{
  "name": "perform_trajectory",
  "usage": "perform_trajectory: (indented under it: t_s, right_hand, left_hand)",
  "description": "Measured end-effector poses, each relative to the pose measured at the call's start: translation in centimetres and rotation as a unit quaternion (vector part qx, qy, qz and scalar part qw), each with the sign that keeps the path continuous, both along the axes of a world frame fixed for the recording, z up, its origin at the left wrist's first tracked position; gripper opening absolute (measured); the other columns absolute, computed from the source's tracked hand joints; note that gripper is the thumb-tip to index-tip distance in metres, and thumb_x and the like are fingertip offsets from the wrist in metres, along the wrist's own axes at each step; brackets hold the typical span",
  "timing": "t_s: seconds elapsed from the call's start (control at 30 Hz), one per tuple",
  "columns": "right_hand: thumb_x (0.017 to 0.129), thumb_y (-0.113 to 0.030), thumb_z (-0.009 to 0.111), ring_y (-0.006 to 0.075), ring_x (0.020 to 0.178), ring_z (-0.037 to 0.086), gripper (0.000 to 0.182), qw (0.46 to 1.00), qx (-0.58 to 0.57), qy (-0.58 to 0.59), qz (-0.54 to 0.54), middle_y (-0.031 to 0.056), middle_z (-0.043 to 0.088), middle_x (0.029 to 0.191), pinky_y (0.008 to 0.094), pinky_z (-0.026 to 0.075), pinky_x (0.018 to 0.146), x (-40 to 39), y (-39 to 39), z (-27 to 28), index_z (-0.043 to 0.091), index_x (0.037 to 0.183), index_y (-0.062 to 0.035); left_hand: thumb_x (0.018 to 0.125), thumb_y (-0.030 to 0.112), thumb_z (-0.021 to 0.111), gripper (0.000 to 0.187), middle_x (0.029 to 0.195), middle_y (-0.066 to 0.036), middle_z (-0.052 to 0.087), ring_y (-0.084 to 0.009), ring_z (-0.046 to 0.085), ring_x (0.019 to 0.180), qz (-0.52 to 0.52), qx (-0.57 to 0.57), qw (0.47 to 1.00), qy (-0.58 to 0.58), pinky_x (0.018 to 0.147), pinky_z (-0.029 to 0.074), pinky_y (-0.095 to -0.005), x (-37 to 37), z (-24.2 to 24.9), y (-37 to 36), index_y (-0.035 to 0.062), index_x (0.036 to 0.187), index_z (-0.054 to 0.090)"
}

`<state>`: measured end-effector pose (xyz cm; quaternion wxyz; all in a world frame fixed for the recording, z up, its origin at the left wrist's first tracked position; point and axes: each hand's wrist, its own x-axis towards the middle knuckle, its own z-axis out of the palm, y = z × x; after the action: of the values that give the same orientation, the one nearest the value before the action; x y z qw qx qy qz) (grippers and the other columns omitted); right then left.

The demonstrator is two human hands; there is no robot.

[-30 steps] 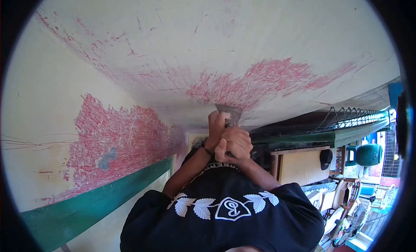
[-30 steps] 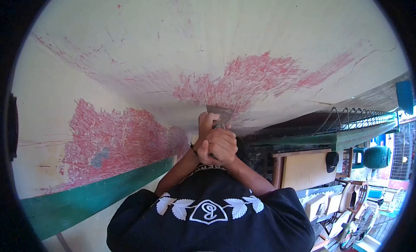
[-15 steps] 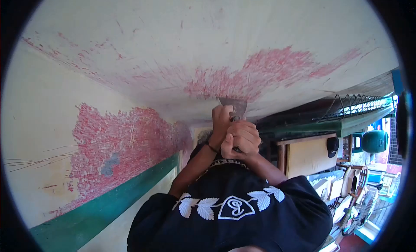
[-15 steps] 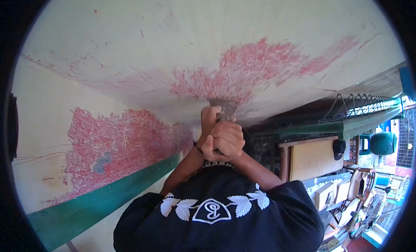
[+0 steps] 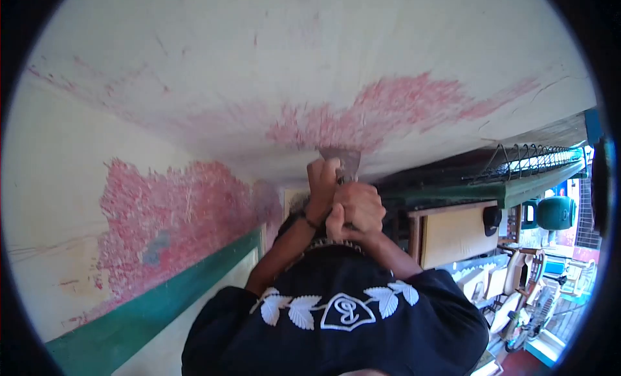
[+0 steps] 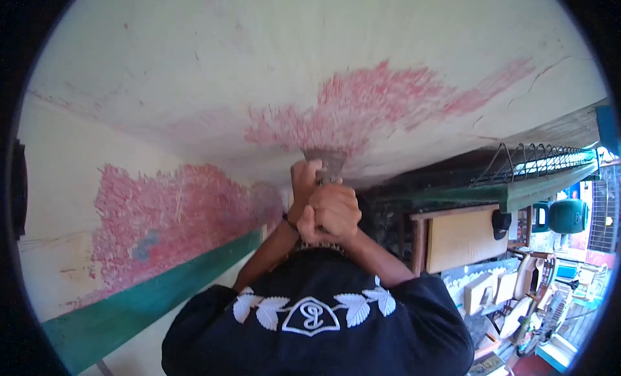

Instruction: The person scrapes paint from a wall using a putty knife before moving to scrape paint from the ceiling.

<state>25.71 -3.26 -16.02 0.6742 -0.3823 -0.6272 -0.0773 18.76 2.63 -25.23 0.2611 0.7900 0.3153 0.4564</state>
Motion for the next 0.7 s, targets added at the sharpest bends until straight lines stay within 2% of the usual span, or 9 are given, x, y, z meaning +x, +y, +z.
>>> perform_trajectory:
  t_s: [0.1, 0.23, 0.3, 0.37, 0.4, 0.5, 0.6, 0.63, 0.7]
  right_hand:
    - [0.068, 0.009, 0.063, 0.0240, 0.052, 0.062, 0.023, 1.000, -0.006, -0.003, -0.015, 0.0084, 0.059, 0.062, 0.0319, 0.054, 0.055, -0.2, 0.9, -2.9, 0.046, 0.060, -0.0047]
    - [0.068, 0.008, 0.062, 0.0249, 0.052, 0.063, 0.021, 0.999, 0.019, 0.026, 0.022, 0.0086, 0.060, 0.062, 0.0327, 0.054, 0.056, 0.0, 0.3, 1.1, 0.048, 0.059, -0.0040]
    - [0.069, 0.008, 0.061, 0.0241, 0.052, 0.063, 0.021, 1.000, -0.011, 0.001, -0.027, 0.0080, 0.061, 0.063, 0.0327, 0.055, 0.056, -0.3, 0.0, -0.1, 0.048, 0.058, -0.0045]
    - [0.068, 0.008, 0.061, 0.0241, 0.051, 0.063, 0.020, 0.998, -0.021, 0.012, -0.050, 0.0078, 0.062, 0.063, 0.0333, 0.055, 0.057, -0.2, 1.5, -3.9, 0.049, 0.059, -0.0042]
    - [0.068, 0.008, 0.062, 0.0247, 0.052, 0.064, 0.020, 0.998, -0.034, 0.001, -0.049, 0.0082, 0.062, 0.063, 0.0336, 0.055, 0.057, -0.2, 0.6, -3.0, 0.049, 0.059, -0.0039]
    - [0.068, 0.008, 0.064, 0.0264, 0.056, 0.066, 0.020, 0.999, -0.030, -0.009, 0.006, 0.0096, 0.062, 0.063, 0.0349, 0.056, 0.060, 0.2, -0.2, 1.6, 0.050, 0.061, -0.0044]
    - [0.068, 0.008, 0.063, 0.0248, 0.056, 0.066, 0.021, 0.998, -0.040, -0.034, -0.027, 0.0088, 0.061, 0.063, 0.0353, 0.057, 0.060, -0.2, 1.1, -3.0, 0.049, 0.061, -0.0054]
    - [0.067, 0.009, 0.063, 0.0237, 0.053, 0.064, 0.021, 0.998, -0.031, -0.035, -0.038, 0.0086, 0.061, 0.062, 0.0349, 0.057, 0.057, -0.5, 2.1, -2.9, 0.048, 0.061, -0.0051]
    - [0.067, 0.009, 0.063, 0.0240, 0.052, 0.063, 0.022, 0.999, -0.019, -0.041, 0.002, 0.0088, 0.060, 0.062, 0.0346, 0.055, 0.054, -0.3, 0.7, -1.8, 0.047, 0.061, -0.0046]
  left_hand:
    - [0.077, 0.011, 0.071, 0.034, 0.094, -0.012, 0.054, -0.0339, 0.051, 0.093, 0.029, -0.001, 1.000, -0.011, 0.084, 0.039, -0.0451, 0.0, -3.0, 0.1, 0.0067, 0.109, 0.060]
    - [0.078, 0.009, 0.070, 0.033, 0.092, -0.011, 0.055, -0.0346, 0.052, 0.089, 0.045, 0.065, 0.997, -0.012, 0.081, 0.039, -0.0453, 0.3, -2.2, 0.5, 0.0066, 0.111, 0.061]
    - [0.079, 0.009, 0.070, 0.034, 0.091, -0.011, 0.056, -0.0353, 0.052, 0.086, 0.047, 0.067, 0.996, -0.035, 0.080, 0.039, -0.0457, 0.7, -1.6, 0.5, 0.0071, 0.111, 0.061]
    - [0.078, 0.011, 0.071, 0.032, 0.091, -0.011, 0.055, -0.0355, 0.052, 0.086, 0.042, 0.034, 0.999, 0.000, 0.080, 0.040, -0.0458, 0.4, -5.0, 0.9, 0.0080, 0.108, 0.060]
    - [0.078, 0.011, 0.071, 0.031, 0.091, -0.011, 0.055, -0.0356, 0.052, 0.086, 0.040, 0.011, 0.999, 0.021, 0.081, 0.040, -0.0459, 0.1, -6.4, 0.7, 0.0084, 0.107, 0.060]
    - [0.078, 0.015, 0.072, 0.027, 0.087, -0.012, 0.053, -0.0354, 0.051, 0.085, 0.024, -0.018, 0.999, -0.021, 0.079, 0.040, -0.0471, 0.6, -2.2, 0.5, 0.0089, 0.101, 0.058]
    - [0.079, 0.018, 0.072, 0.025, 0.085, -0.012, 0.053, -0.0358, 0.052, 0.085, 0.061, -0.024, 0.997, -0.048, 0.079, 0.039, -0.0478, 0.5, -3.3, 0.2, 0.0089, 0.096, 0.057]
    - [0.080, 0.020, 0.073, 0.027, 0.084, -0.013, 0.053, -0.0365, 0.052, 0.085, 0.056, -0.035, 0.998, -0.011, 0.077, 0.039, -0.0486, 0.0, -3.5, 1.0, 0.0086, 0.100, 0.058]
    - [0.083, 0.021, 0.070, 0.022, 0.085, -0.014, 0.055, -0.0365, 0.053, 0.085, 0.030, -0.065, 0.996, -0.052, 0.077, 0.040, -0.0484, -0.2, -4.0, 0.5, 0.0066, 0.096, 0.060]
